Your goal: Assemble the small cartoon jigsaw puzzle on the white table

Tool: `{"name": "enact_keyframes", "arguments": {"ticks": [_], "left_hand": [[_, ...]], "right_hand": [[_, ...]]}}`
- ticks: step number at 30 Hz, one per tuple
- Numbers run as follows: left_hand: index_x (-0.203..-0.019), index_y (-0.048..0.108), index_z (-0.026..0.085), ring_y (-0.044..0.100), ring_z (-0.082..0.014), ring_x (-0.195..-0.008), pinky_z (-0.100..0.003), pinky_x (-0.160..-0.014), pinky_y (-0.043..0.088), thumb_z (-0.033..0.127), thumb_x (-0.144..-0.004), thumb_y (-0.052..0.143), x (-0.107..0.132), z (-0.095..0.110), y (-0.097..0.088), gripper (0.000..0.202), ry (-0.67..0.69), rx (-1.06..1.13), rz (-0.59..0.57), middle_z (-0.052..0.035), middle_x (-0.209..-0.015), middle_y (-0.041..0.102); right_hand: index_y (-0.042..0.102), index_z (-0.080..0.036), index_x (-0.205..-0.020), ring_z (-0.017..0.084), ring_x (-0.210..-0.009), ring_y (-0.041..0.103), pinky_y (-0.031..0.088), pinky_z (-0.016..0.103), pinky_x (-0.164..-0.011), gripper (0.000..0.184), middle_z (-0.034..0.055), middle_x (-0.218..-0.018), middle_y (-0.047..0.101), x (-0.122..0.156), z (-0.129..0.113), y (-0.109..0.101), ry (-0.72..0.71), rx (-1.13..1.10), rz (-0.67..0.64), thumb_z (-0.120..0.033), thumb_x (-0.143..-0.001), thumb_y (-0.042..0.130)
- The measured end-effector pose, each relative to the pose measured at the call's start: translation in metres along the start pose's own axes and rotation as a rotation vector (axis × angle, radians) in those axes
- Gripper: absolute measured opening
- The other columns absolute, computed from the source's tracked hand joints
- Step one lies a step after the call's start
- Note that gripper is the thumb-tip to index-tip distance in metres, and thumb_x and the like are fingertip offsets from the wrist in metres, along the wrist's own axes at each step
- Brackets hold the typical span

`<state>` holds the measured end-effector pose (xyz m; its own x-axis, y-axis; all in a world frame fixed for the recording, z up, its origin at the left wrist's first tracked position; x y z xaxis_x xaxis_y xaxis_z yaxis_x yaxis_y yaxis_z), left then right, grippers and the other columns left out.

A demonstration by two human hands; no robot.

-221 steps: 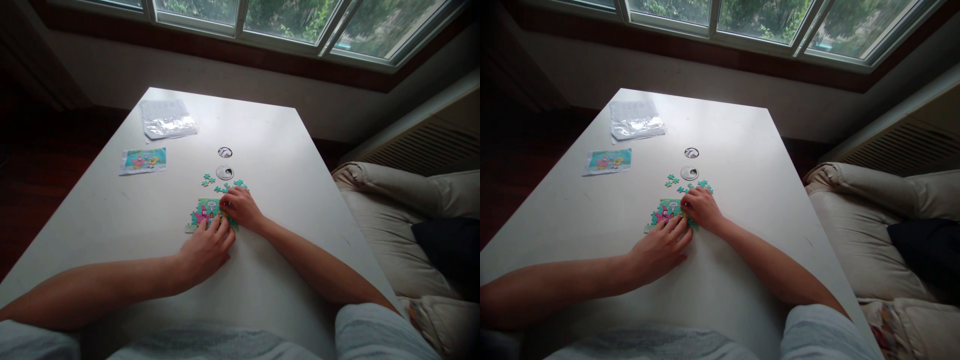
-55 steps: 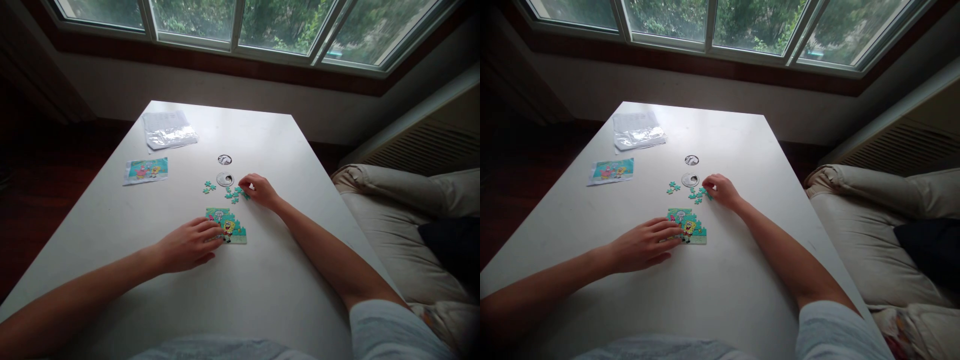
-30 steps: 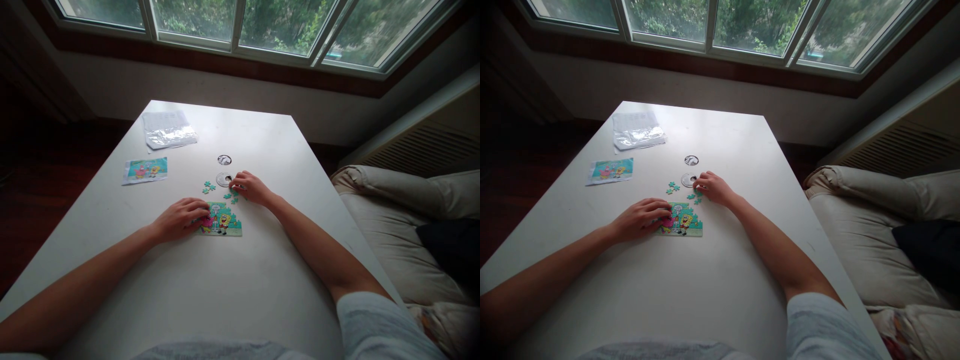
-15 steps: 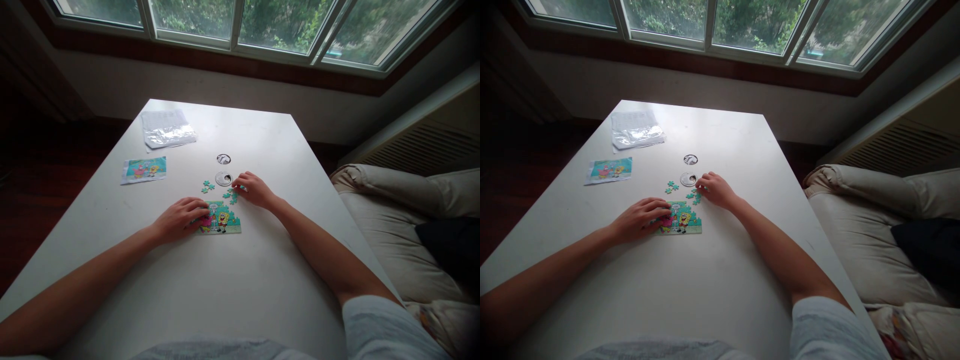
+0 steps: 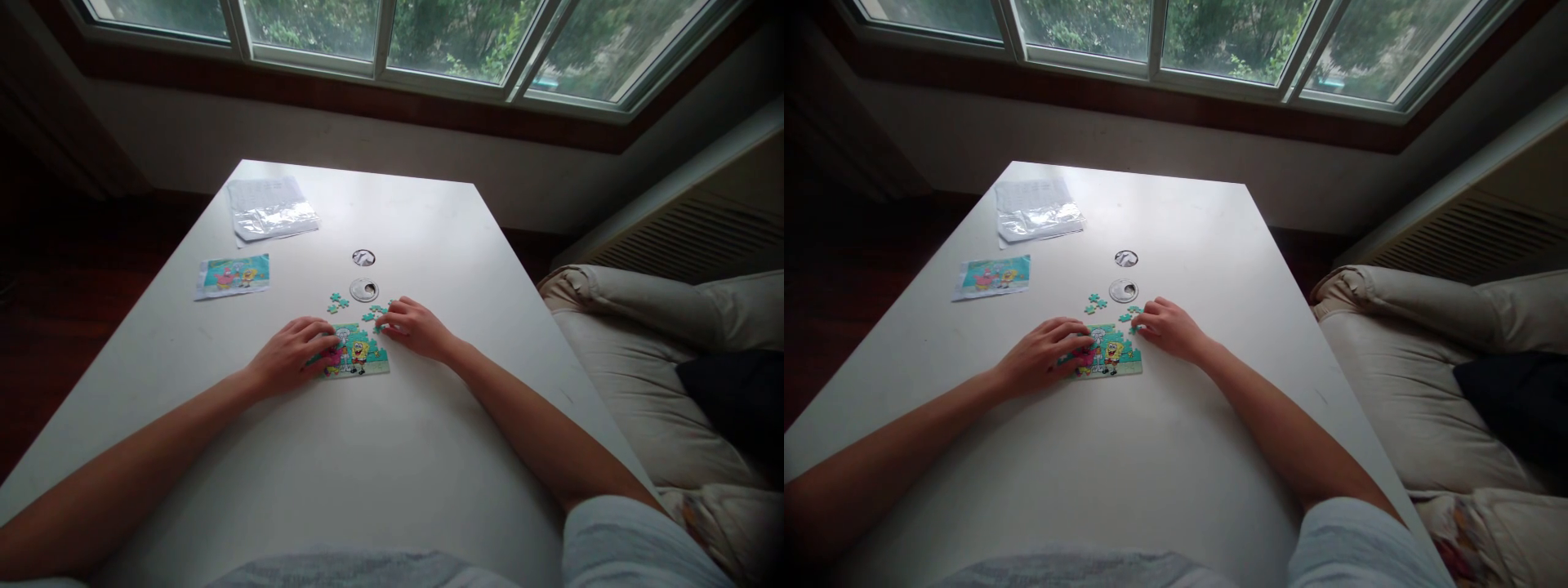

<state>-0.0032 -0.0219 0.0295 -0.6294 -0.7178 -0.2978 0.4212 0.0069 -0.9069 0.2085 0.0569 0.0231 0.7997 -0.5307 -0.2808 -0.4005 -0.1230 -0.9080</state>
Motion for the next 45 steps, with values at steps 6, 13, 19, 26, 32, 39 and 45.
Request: {"name": "enact_keyframes", "arguments": {"ticks": [6,13,19,26,32,39,45], "left_hand": [[-0.129,0.064,0.027,0.055,-0.0258,-0.128,-0.045,-0.110,0.046,0.035,-0.101,0.056,0.001,0.000,0.002,0.031,-0.022,-0.006,-0.015,-0.0081,-0.134,0.062],[-0.138,0.058,0.027,0.049,-0.0279,-0.136,-0.048,-0.113,0.044,0.035,-0.101,0.054,0.002,0.002,0.005,0.038,0.022,0.009,-0.053,-0.0090,-0.145,0.056],[-0.140,0.056,0.027,0.049,-0.0282,-0.136,-0.050,-0.116,0.041,0.035,-0.100,0.055,0.002,0.005,0.005,0.041,0.044,0.041,-0.049,-0.0096,-0.146,0.056],[-0.141,0.055,0.027,0.050,-0.0281,-0.136,-0.050,-0.117,0.039,0.036,-0.100,0.055,0.002,0.005,0.006,0.043,0.047,0.038,-0.073,-0.0102,-0.146,0.056],[-0.138,0.057,0.026,0.051,-0.0275,-0.135,-0.050,-0.117,0.039,0.034,-0.100,0.054,0.002,0.010,0.006,0.039,0.061,0.039,-0.089,-0.0098,-0.145,0.057],[-0.138,0.056,0.026,0.051,-0.0284,-0.135,-0.051,-0.117,0.039,0.036,-0.099,0.055,0.002,0.013,0.009,0.041,0.087,0.034,-0.098,-0.0100,-0.145,0.057],[-0.138,0.057,0.027,0.053,-0.0279,-0.133,-0.050,-0.117,0.040,0.035,-0.099,0.056,0.002,0.014,0.008,0.040,0.087,0.050,-0.078,-0.0098,-0.143,0.059]], "right_hand": [[0.072,-0.026,-0.110,0.021,-0.091,0.053,0.046,0.034,-0.082,0.020,0.0081,-0.096,0.063,0.000,-0.003,0.001,-0.013,-0.028,-0.020,-0.027,-0.100,0.055],[0.068,-0.023,-0.105,0.023,-0.094,0.052,0.043,0.035,-0.083,0.013,0.0081,-0.100,0.064,-0.004,-0.010,0.002,0.023,-0.016,-0.084,-0.022,-0.098,0.057],[0.065,-0.022,-0.102,0.023,-0.094,0.051,0.040,0.035,-0.083,0.011,0.0091,-0.103,0.064,-0.005,-0.018,0.003,0.044,0.039,-0.114,-0.022,-0.099,0.055],[0.061,-0.020,-0.101,0.023,-0.096,0.050,0.038,0.035,-0.083,0.008,0.0096,-0.104,0.063,-0.003,-0.018,0.004,0.107,0.014,-0.076,-0.019,-0.097,0.054],[0.061,-0.021,-0.091,0.019,-0.085,0.055,0.042,0.032,-0.081,0.009,0.0036,-0.088,0.065,-0.006,-0.019,0.008,0.162,-0.232,0.046,-0.015,-0.094,0.056],[0.068,-0.021,-0.089,0.014,-0.074,0.055,0.042,0.026,-0.070,0.013,-0.0006,-0.080,0.064,-0.008,-0.014,0.017,0.326,-0.391,0.121,-0.010,-0.086,0.063],[0.066,-0.022,-0.085,0.016,-0.080,0.053,0.041,0.028,-0.074,0.010,0.0005,-0.080,0.060,-0.010,-0.017,0.016,0.314,-0.277,0.138,-0.012,-0.087,0.064]]}}
Point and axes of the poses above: each hand's wrist, its own x-axis away from the middle knuckle, its own y-axis out of the palm, z = x × y, the point moved 7 cm from there along -x, towards the middle knuckle
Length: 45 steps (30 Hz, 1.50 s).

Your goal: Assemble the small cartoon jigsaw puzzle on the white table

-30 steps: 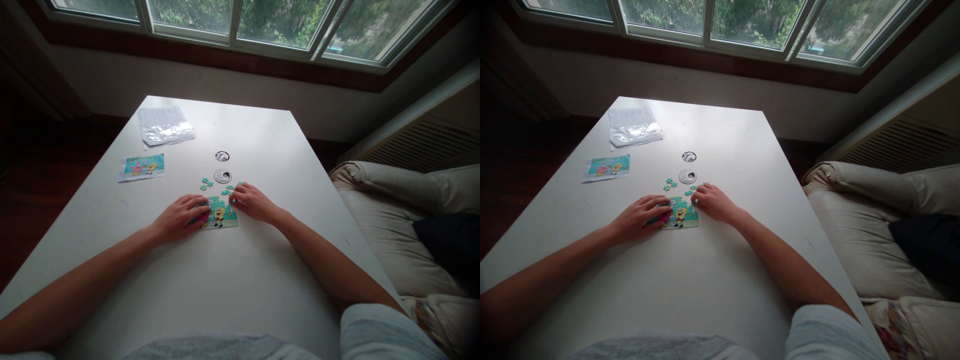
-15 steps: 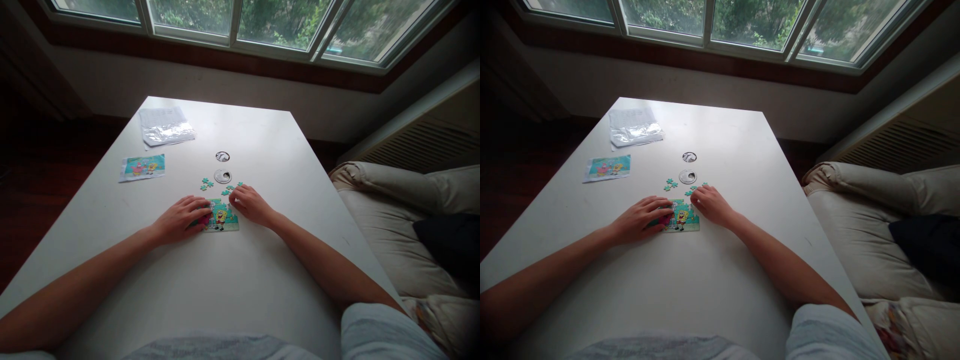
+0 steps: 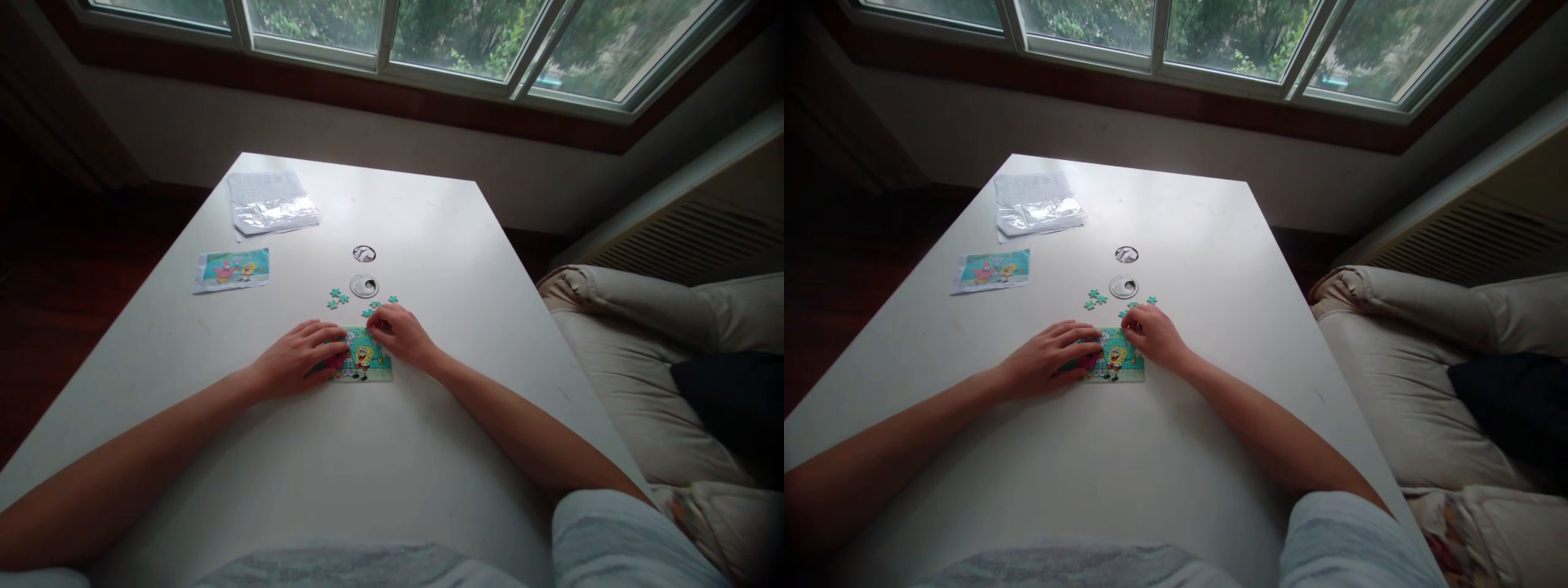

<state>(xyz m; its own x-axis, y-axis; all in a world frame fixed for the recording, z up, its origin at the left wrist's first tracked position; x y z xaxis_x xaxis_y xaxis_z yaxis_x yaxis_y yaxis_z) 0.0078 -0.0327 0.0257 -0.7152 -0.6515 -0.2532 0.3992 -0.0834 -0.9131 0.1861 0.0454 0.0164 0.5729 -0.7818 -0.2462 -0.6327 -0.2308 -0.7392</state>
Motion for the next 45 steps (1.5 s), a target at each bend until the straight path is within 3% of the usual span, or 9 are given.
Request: {"name": "enact_keyframes", "arguments": {"ticks": [25,45], "left_hand": [[-0.137,0.057,0.027,0.052,-0.0281,-0.134,-0.050,-0.117,0.039,0.036,-0.099,0.055,0.000,-0.001,0.001,0.040,-0.003,-0.007,-0.013,-0.0096,-0.144,0.058],[-0.138,0.057,0.025,0.050,-0.0283,-0.136,-0.050,-0.117,0.039,0.036,-0.100,0.054,-0.001,0.000,0.002,0.040,0.000,-0.025,-0.028,-0.0099,-0.145,0.057]], "right_hand": [[0.063,-0.023,-0.087,0.021,-0.087,0.052,0.042,0.034,-0.080,0.009,0.0041,-0.087,0.060,0.001,-0.006,0.003,-0.081,0.187,-0.014,-0.014,-0.089,0.062],[0.063,-0.022,-0.088,0.022,-0.093,0.052,0.042,0.033,-0.081,0.011,0.0060,-0.093,0.063,0.003,-0.013,0.004,-0.075,0.303,-0.028,-0.017,-0.095,0.057]]}}
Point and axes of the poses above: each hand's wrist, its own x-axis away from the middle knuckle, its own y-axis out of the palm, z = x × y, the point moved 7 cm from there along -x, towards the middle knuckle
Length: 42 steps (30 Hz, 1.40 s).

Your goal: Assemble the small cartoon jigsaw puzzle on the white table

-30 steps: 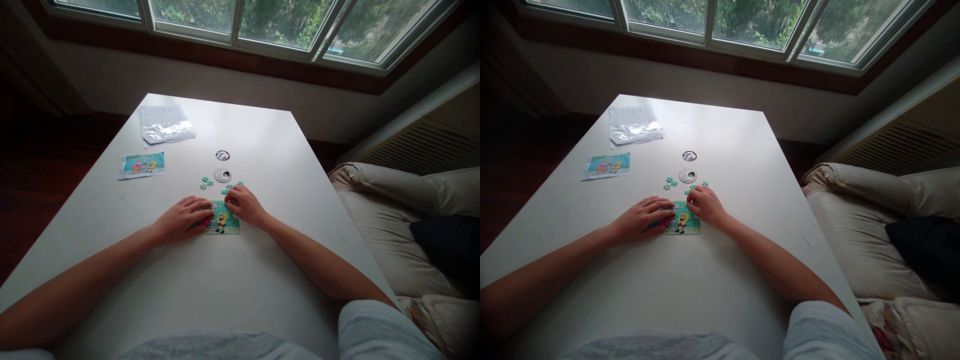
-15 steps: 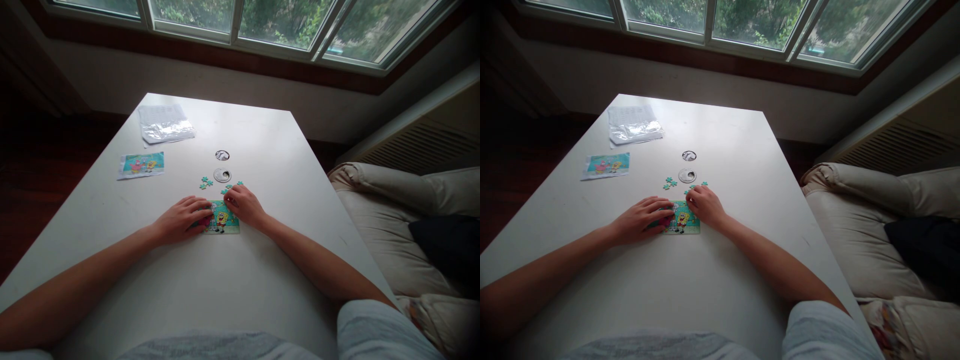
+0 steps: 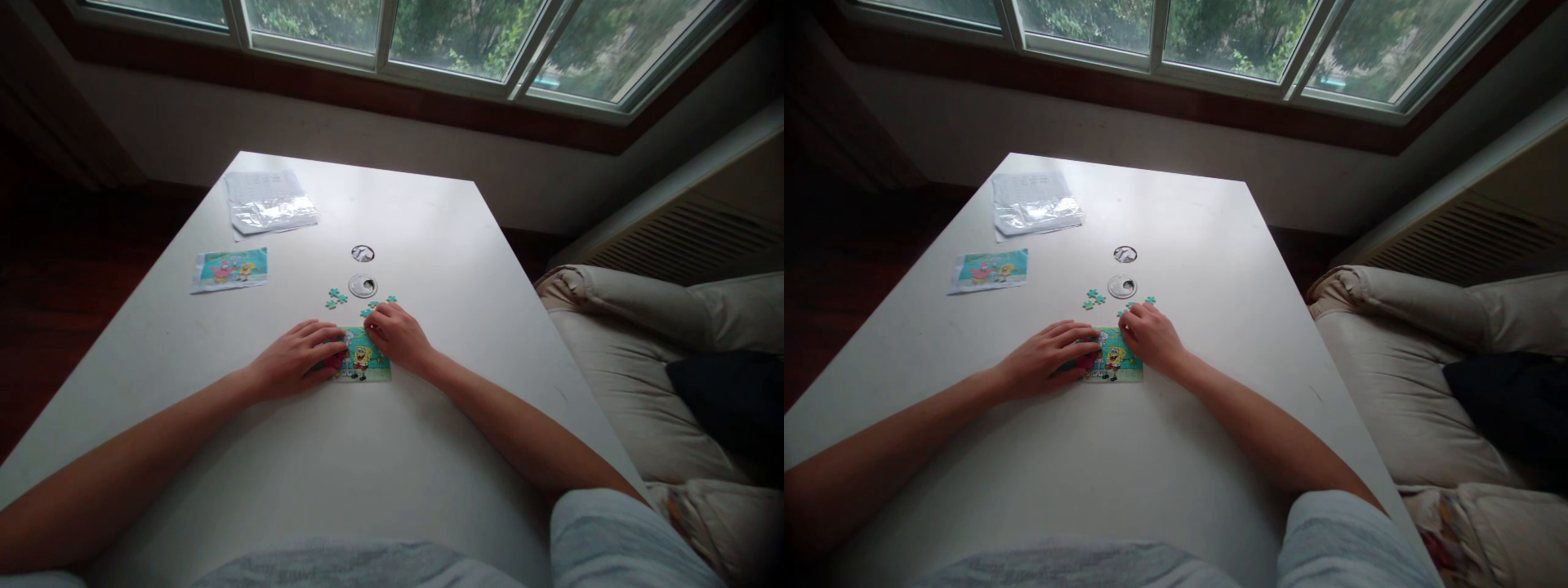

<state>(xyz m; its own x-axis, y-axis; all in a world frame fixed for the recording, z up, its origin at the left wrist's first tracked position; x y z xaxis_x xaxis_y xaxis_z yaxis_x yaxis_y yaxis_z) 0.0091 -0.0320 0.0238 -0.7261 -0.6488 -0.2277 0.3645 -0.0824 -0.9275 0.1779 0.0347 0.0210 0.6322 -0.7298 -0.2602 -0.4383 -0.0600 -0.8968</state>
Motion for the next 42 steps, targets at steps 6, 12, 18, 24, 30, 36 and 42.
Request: {"name": "enact_keyframes", "arguments": {"ticks": [6,12,18,24,30,36,42], "left_hand": [[-0.136,0.059,0.026,0.052,-0.0282,-0.134,-0.050,-0.117,0.039,0.035,-0.098,0.057,0.000,0.001,-0.002,0.039,-0.006,0.026,0.025,-0.0095,-0.143,0.059],[-0.136,0.059,0.026,0.051,-0.0282,-0.135,-0.050,-0.117,0.039,0.036,-0.099,0.056,0.000,0.001,-0.002,0.039,-0.008,0.019,0.018,-0.0097,-0.143,0.058],[-0.137,0.058,0.026,0.052,-0.0279,-0.134,-0.050,-0.117,0.039,0.036,-0.100,0.055,0.000,0.000,-0.001,0.039,-0.002,0.009,0.011,-0.0097,-0.143,0.058],[-0.138,0.057,0.026,0.052,-0.0280,-0.134,-0.050,-0.117,0.039,0.035,-0.100,0.054,0.000,0.000,-0.001,0.040,-0.002,0.003,0.005,-0.0099,-0.144,0.057],[-0.138,0.057,0.025,0.050,-0.0278,-0.135,-0.050,-0.118,0.038,0.037,-0.100,0.053,0.000,0.000,0.000,0.039,-0.010,-0.017,-0.016,-0.0094,-0.146,0.056],[-0.138,0.057,0.026,0.051,-0.0266,-0.136,-0.048,-0.117,0.039,0.035,-0.100,0.053,0.001,0.001,-0.003,0.038,0.004,-0.025,0.020,-0.0090,-0.145,0.057],[-0.120,0.066,0.025,0.056,-0.0264,-0.128,-0.049,-0.111,0.044,0.030,-0.100,0.052,0.006,-0.020,-0.023,0.025,-0.158,-0.118,0.187,-0.0068,-0.136,0.065]], "right_hand": [[0.064,-0.022,-0.089,0.021,-0.091,0.053,0.042,0.033,-0.082,0.005,0.0046,-0.090,0.062,0.000,0.003,-0.001,0.007,-0.072,-0.005,-0.018,-0.092,0.063],[0.066,-0.022,-0.090,0.020,-0.087,0.053,0.042,0.032,-0.080,0.004,0.0036,-0.088,0.061,-0.001,0.009,0.002,0.024,-0.123,0.006,-0.021,-0.093,0.064],[0.069,-0.022,-0.093,0.018,-0.089,0.056,0.042,0.030,-0.079,0.010,0.0040,-0.091,0.063,0.000,0.015,-0.004,0.019,-0.245,-0.025,-0.019,-0.096,0.060],[0.068,-0.022,-0.096,0.018,-0.086,0.052,0.042,0.031,-0.080,0.006,0.0028,-0.088,0.058,0.002,0.010,-0.007,-0.043,-0.234,-0.063,-0.019,-0.091,0.068],[0.067,-0.023,-0.096,0.020,-0.090,0.052,0.043,0.033,-0.082,0.005,0.0040,-0.090,0.059,0.002,0.015,-0.006,0.011,-0.141,-0.029,-0.021,-0.092,0.067],[0.066,-0.023,-0.098,0.021,-0.093,0.053,0.044,0.033,-0.083,0.005,0.0047,-0.093,0.059,0.004,0.022,-0.006,0.063,-0.061,-0.015,-0.022,-0.094,0.065],[0.067,-0.023,-0.100,0.022,-0.094,0.053,0.044,0.035,-0.084,0.007,0.0064,-0.097,0.062,0.004,0.022,-0.009,0.053,0.001,-0.017,-0.022,-0.096,0.061]]}}
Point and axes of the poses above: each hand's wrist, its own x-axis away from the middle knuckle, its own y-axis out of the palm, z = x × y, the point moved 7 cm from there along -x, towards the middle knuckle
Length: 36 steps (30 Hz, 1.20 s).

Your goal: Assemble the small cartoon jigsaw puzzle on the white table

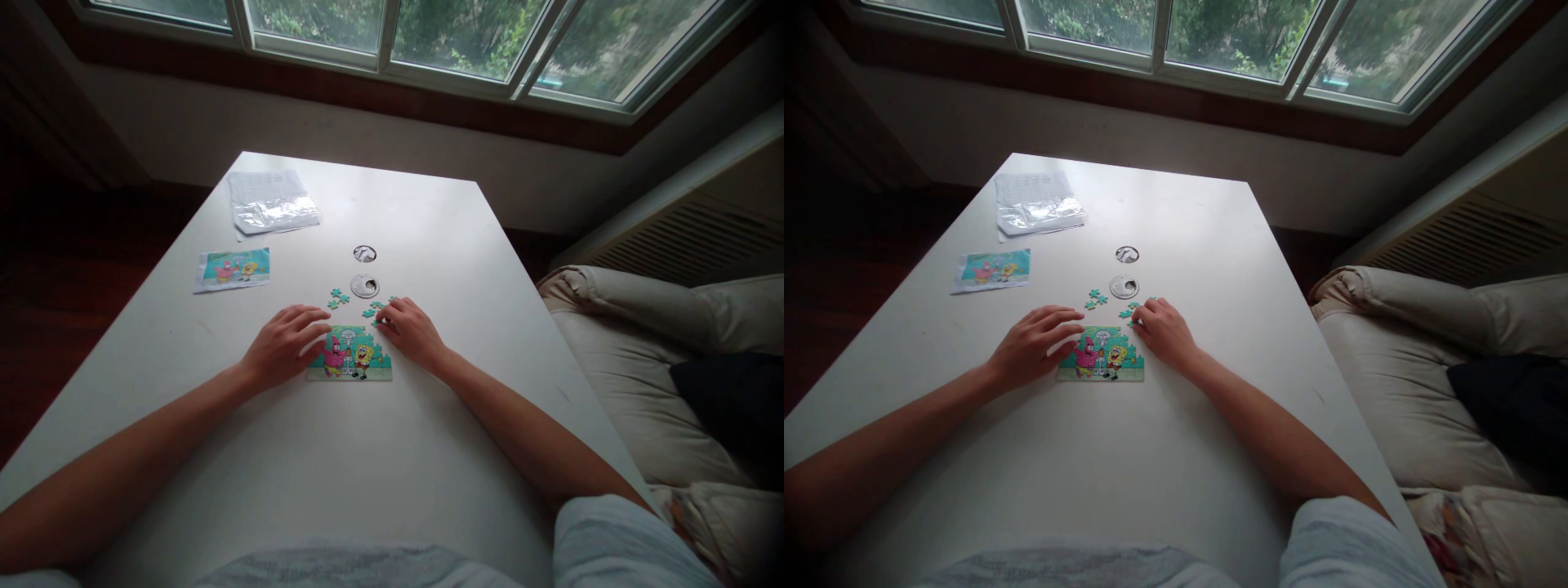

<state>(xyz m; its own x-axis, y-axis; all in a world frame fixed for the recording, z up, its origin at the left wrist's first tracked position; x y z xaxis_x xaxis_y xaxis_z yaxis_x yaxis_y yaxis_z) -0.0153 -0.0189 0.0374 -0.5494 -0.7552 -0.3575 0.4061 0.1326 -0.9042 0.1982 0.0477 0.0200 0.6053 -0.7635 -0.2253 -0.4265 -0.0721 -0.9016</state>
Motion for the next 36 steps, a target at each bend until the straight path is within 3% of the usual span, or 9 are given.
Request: {"name": "enact_keyframes", "arguments": {"ticks": [4,8,15,23,31,36], "left_hand": [[-0.111,0.070,0.024,0.060,-0.0266,-0.121,-0.049,-0.105,0.047,0.027,-0.099,0.051,0.003,-0.020,-0.007,0.023,-0.132,-0.034,0.091,-0.0053,-0.124,0.071],[-0.108,0.072,0.024,0.061,-0.0267,-0.119,-0.048,-0.103,0.048,0.027,-0.099,0.051,0.004,-0.026,-0.003,0.023,-0.172,-0.023,0.077,-0.0053,-0.121,0.072],[-0.114,0.070,0.024,0.061,-0.0240,-0.118,-0.044,-0.102,0.050,0.028,-0.100,0.050,0.002,-0.006,0.005,0.025,-0.053,0.079,-0.012,-0.0060,-0.125,0.070],[-0.130,0.064,0.027,0.055,-0.0251,-0.131,-0.044,-0.112,0.046,0.035,-0.100,0.055,0.001,0.018,0.010,0.032,0.142,0.182,-0.123,-0.0078,-0.138,0.064],[-0.118,0.068,0.026,0.059,-0.0230,-0.122,-0.043,-0.109,0.046,0.033,-0.102,0.052,0.000,0.014,0.008,0.024,0.093,0.156,-0.112,-0.0061,-0.129,0.068],[-0.109,0.068,0.023,0.061,-0.0228,-0.115,-0.044,-0.108,0.044,0.031,-0.102,0.051,-0.001,0.010,0.006,0.020,0.049,0.110,-0.065,-0.0060,-0.119,0.070]], "right_hand": [[0.065,-0.023,-0.099,0.022,-0.094,0.053,0.044,0.035,-0.084,0.005,0.0064,-0.097,0.062,-0.001,0.002,0.000,-0.001,-0.033,-0.008,-0.021,-0.096,0.061],[0.064,-0.022,-0.098,0.022,-0.094,0.052,0.043,0.035,-0.085,0.004,0.0063,-0.098,0.061,-0.001,0.004,0.002,0.004,-0.048,-0.016,-0.021,-0.095,0.063],[0.066,-0.022,-0.095,0.021,-0.089,0.053,0.040,0.034,-0.082,0.005,0.0054,-0.093,0.062,-0.004,0.002,0.003,-0.009,-0.052,0.000,-0.026,-0.095,0.064],[0.067,-0.022,-0.094,0.021,-0.089,0.055,0.038,0.034,-0.083,0.013,0.0058,-0.094,0.068,-0.012,-0.001,-0.005,-0.044,-0.083,0.041,-0.019,-0.098,0.056],[0.070,-0.023,-0.096,0.022,-0.089,0.056,0.042,0.036,-0.082,0.015,0.0064,-0.092,0.068,-0.019,0.016,-0.020,-0.008,-0.119,0.088,-0.019,-0.097,0.056],[0.072,-0.025,-0.107,0.023,-0.095,0.056,0.044,0.036,-0.084,0.016,0.0071,-0.099,0.068,-0.035,0.007,-0.010,-0.087,-0.120,0.037,-0.021,-0.095,0.062]]}}
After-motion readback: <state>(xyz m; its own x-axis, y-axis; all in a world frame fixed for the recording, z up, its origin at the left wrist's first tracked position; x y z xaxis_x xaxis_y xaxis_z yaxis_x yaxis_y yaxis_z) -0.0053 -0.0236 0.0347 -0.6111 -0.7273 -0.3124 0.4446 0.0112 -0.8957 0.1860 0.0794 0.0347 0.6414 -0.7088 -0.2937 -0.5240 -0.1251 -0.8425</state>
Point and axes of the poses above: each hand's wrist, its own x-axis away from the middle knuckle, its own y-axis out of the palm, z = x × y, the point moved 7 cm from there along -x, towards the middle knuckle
